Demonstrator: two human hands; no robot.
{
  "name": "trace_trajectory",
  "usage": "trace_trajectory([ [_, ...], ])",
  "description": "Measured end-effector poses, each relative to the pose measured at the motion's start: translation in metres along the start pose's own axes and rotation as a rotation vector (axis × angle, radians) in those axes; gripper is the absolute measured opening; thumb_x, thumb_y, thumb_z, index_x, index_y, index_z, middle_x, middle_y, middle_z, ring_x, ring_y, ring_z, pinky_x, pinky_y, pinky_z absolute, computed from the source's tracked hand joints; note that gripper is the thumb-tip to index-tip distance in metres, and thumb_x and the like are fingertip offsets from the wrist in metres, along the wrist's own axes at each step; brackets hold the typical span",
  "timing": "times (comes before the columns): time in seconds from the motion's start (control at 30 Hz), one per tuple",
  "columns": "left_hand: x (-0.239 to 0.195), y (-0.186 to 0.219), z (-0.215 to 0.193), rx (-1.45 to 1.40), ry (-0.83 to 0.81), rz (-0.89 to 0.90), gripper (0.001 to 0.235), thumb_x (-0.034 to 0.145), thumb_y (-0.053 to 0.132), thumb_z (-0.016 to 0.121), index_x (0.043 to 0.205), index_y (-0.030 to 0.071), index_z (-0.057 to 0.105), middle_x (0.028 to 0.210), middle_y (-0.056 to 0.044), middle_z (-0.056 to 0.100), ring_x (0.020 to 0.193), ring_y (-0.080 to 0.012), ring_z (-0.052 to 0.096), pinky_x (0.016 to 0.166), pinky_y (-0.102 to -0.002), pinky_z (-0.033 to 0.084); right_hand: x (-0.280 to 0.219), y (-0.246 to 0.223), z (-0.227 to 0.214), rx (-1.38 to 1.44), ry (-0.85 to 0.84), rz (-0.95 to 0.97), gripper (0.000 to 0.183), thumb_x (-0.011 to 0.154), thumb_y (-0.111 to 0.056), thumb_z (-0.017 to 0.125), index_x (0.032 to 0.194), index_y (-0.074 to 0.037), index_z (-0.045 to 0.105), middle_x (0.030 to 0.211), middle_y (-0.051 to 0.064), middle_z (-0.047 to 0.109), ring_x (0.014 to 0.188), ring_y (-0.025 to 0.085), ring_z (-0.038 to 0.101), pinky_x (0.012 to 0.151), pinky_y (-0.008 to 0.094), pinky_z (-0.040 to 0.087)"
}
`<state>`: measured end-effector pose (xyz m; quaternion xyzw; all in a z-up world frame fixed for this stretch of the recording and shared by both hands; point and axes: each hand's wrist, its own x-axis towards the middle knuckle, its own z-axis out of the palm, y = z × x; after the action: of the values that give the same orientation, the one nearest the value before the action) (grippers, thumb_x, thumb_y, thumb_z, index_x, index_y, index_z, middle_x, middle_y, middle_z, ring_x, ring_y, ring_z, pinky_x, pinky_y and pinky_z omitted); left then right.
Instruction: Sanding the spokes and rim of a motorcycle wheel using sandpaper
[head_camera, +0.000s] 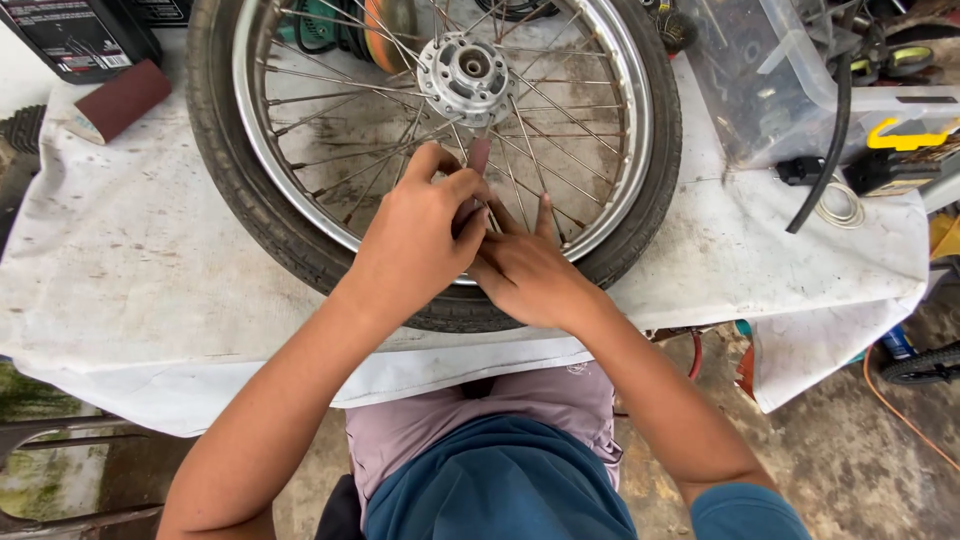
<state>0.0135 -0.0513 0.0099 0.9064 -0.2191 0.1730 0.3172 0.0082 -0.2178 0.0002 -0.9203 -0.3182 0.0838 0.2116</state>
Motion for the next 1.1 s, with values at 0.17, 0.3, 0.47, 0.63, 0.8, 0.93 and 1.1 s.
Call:
trace_trajectory([
  [0.17,-0.013,0.002,-0.015,0.002,-0.033,0.004,0.018,0.09,0.006,0.067,0.108,0.009,0.069,0.112,-0.018,0.053,0.079,-0.0511,0.072,0.066,-0.056,0.065,-0.006,-0.002,0.015,-0.083,0.02,0.093,0.052,0.103,-0.035,0.028,0.127,-0.011,0.068,0.129,0.014,0.067,0.148,0.046,0.028,0.107,0.084,-0.01],
  [0.3,-0.005,0.001,-0.016,0.021,-0.016,0.019,0.016,0.095,0.005,0.065,0.11,0.009,0.068,0.111,-0.016,0.052,0.082,-0.0463,0.073,0.068,-0.054,0.066,0.009,-0.011,0.006,-0.203,0.134,0.117,0.055,0.101,-0.037,0.036,0.131,0.0,0.063,0.128,0.02,0.068,0.147,0.047,0.031,0.106,0.083,-0.008],
  [0.47,-0.01,0.001,-0.017,0.014,0.0,0.02,0.017,0.093,0.007,0.067,0.109,0.01,0.069,0.112,-0.014,0.053,0.077,-0.0425,0.073,0.067,-0.052,0.065,-0.015,-0.016,0.013,-0.23,0.118,0.086,0.059,0.102,-0.046,0.036,0.134,-0.003,0.062,0.127,0.022,0.067,0.144,0.049,0.034,0.107,0.084,-0.005],
  [0.63,-0.017,0.003,-0.022,0.012,0.025,0.05,0.017,0.093,0.006,0.066,0.11,0.008,0.068,0.111,-0.014,0.052,0.073,-0.0357,0.075,0.065,-0.048,0.065,-0.015,-0.022,0.026,-0.264,0.231,0.072,0.067,0.099,-0.059,0.041,0.131,-0.006,0.065,0.125,0.023,0.066,0.14,0.058,0.034,0.105,0.085,-0.003],
  [0.8,-0.026,-0.004,-0.024,-0.062,0.064,0.03,0.02,0.096,0.006,0.064,0.115,0.007,0.069,0.11,-0.013,0.052,0.072,-0.0307,0.075,0.063,-0.042,0.064,-0.018,-0.023,0.044,-0.398,0.411,0.087,0.068,0.089,-0.068,0.052,0.114,-0.008,0.074,0.104,0.022,0.07,0.12,0.051,0.055,0.104,0.085,0.009],
  [0.93,-0.027,-0.016,-0.016,-0.08,0.041,0.021,0.031,0.095,0.009,0.066,0.126,0.009,0.065,0.102,-0.011,0.051,0.067,-0.0285,0.072,0.062,-0.042,0.063,-0.006,-0.015,0.035,-0.293,0.261,0.057,0.065,0.094,-0.064,0.046,0.118,-0.01,0.072,0.133,0.023,0.062,0.137,0.053,0.04,0.104,0.086,0.005],
  [1.1,-0.022,-0.025,0.004,-0.149,-0.127,0.066,0.042,0.091,0.007,0.068,0.133,0.007,0.061,0.074,-0.014,0.061,0.058,-0.0328,0.072,0.049,-0.04,0.059,0.014,-0.002,0.041,-0.199,0.125,0.11,0.05,0.092,-0.039,0.045,0.114,-0.005,0.075,0.147,0.02,0.054,0.15,0.052,0.02,0.107,0.084,-0.004],
])
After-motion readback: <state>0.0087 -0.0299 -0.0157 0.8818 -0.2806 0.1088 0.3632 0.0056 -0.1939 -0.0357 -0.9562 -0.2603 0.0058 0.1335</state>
